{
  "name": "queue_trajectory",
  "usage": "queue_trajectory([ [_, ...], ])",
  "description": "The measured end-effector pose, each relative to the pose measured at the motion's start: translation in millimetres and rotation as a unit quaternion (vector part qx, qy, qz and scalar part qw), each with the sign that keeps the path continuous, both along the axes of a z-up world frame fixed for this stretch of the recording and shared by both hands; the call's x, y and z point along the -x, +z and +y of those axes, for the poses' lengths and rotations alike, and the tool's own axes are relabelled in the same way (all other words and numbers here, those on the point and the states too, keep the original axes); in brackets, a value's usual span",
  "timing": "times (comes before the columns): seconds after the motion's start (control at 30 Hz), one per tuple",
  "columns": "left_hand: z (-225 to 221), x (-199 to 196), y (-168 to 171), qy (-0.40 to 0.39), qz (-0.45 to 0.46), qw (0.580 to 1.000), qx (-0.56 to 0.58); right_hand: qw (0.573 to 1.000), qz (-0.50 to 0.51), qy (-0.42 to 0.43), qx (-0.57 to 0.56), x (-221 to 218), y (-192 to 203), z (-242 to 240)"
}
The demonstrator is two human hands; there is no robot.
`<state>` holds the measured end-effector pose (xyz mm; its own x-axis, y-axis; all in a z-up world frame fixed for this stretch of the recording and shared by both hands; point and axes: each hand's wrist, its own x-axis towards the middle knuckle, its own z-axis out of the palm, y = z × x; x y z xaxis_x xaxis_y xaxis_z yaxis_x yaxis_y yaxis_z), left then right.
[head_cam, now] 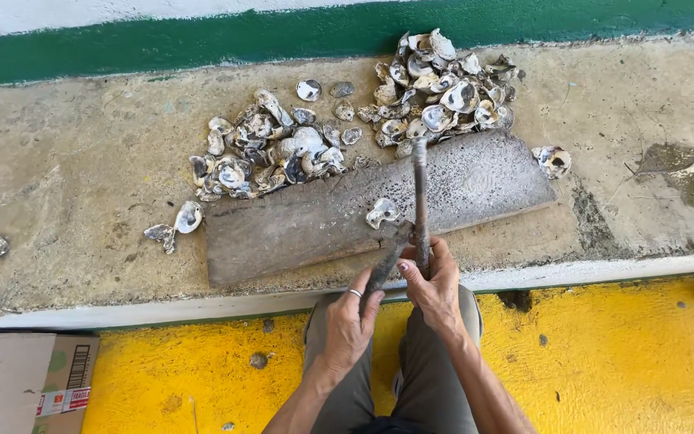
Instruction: Crushing oyster shells with metal rods on a concrete ledge.
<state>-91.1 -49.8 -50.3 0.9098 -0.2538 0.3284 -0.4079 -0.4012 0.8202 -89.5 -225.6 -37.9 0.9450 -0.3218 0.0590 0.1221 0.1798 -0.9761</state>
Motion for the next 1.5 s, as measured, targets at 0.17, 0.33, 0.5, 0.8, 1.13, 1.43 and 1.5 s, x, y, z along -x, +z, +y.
queue_trajectory([
  [0.17, -11, 3, -1, -0.058, -0.032, 0.998, -0.009, 0.996, -0.038, -0.009, -0.081, -2, -11, -13],
  [0.33, -20, -26, 9, -0.116, 0.010, 0.989, -0.091, 0.987, -0.038, -0.052, -0.146, -9, 13, -24],
  [0.5, -27, -78, 5, -0.012, -0.116, 0.982, -0.147, 0.990, -0.019, -0.047, -0.132, -16, -2, -40],
  [0.8, -33, -144, -29, -0.022, -0.153, 0.961, -0.229, 0.992, 0.009, -0.040, -0.117, -24, -16, -44],
  [1.13, -52, -224, 65, -0.089, 0.145, 0.971, -0.170, 0.995, 0.049, -0.070, -0.059, -27, -21, -41],
  [1.43, -78, -327, -21, 0.006, -0.156, 0.987, -0.044, 0.994, 0.046, -0.075, -0.059, -28, -22, -42],
  [1.5, -64, -326, -15, 0.004, -0.145, 0.982, -0.124, 0.992, 0.081, -0.076, -0.059, -25, -21, -40],
])
